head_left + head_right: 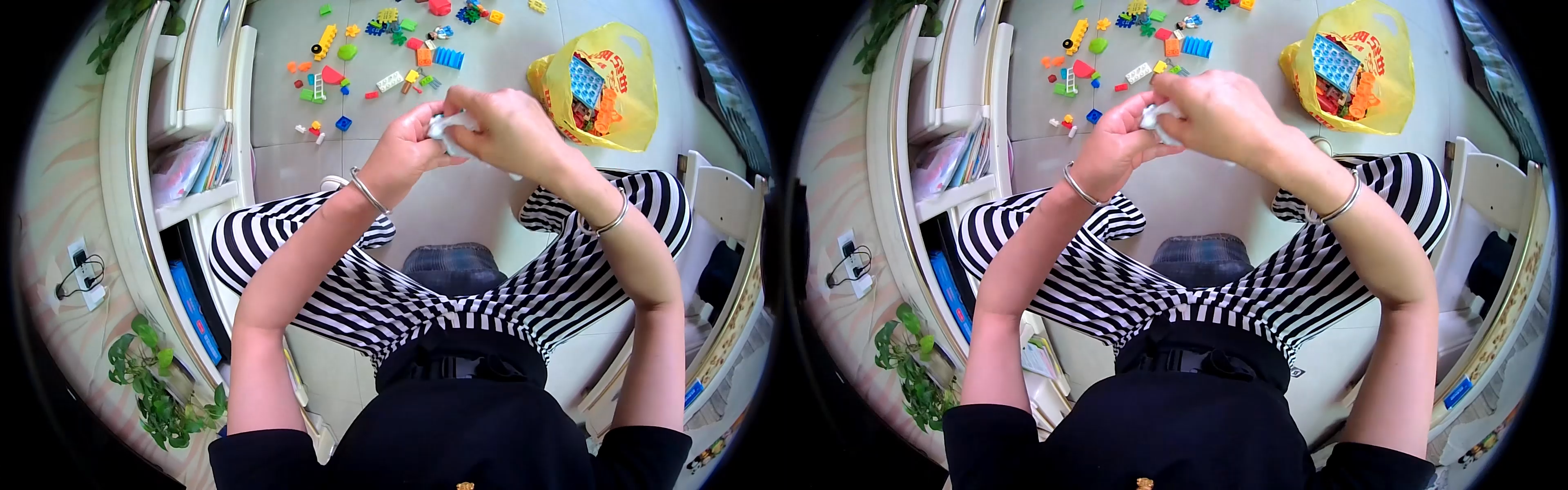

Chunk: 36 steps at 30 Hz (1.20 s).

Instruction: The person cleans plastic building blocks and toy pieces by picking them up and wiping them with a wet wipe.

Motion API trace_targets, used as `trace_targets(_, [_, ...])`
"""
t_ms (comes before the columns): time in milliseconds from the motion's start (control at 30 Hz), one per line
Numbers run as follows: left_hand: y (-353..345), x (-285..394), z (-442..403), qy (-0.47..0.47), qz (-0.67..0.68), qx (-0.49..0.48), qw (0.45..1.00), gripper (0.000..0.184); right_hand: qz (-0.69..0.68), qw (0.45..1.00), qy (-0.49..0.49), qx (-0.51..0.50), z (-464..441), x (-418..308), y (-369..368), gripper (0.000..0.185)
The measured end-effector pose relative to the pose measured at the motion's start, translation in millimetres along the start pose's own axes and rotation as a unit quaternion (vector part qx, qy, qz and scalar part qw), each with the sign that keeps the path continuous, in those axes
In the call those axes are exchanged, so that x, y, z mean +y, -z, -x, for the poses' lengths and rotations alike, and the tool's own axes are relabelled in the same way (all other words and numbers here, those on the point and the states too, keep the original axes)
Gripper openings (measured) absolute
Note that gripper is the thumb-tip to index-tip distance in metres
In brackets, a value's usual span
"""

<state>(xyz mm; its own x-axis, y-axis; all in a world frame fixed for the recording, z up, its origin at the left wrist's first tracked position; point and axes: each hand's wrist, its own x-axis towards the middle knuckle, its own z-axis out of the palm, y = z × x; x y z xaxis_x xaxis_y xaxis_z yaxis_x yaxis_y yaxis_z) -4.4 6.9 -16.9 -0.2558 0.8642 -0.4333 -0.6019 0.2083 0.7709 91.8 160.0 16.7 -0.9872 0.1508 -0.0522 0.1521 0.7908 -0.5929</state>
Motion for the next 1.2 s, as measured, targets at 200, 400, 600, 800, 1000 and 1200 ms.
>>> trace_targets(200, [3.9, 1.6, -0.5, -0.004, -0.031, 0.019, 0.999, 0.046, -0.075, 0.992, -0.054, 0.085, -10.8, 20.9, 14.6, 0.022])
trace_targets(400, [3.7, 3.1, 0.5, -0.008, -0.066, 0.041, 0.997, 0.043, 0.052, 0.993, -0.062, 0.085, -8.0, 24.8, 15.2, 0.022])
trace_targets(600, [3.7, 4.2, -2.9, 0.001, 0.016, 0.079, 0.997, 0.04, 0.025, 0.999, 0.017, -0.014, 4.6, 8.4, -1.2, 0.018])
trace_targets(800, [11.3, 12.0, -4.7, 0.002, 0.1, 0.066, 0.993, 0.036, -0.029, 0.995, -0.079, 0.06, -3.4, 23.4, 19.1, 0.023])
trace_targets(1000, [10.4, 15.6, -2.4, 0.024, 0.087, 0.082, 0.992, 0.029, -0.027, 0.999, -0.021, 0.028, -2.5, 32.8, 18.9, 0.025])
trace_targets(1200, [6.3, 13.1, -2.9, -0.001, -0.015, 0.095, 0.995, 0.025, -0.104, 0.993, 0.001, 0.047, -7.8, 23.6, 15.9, 0.024])
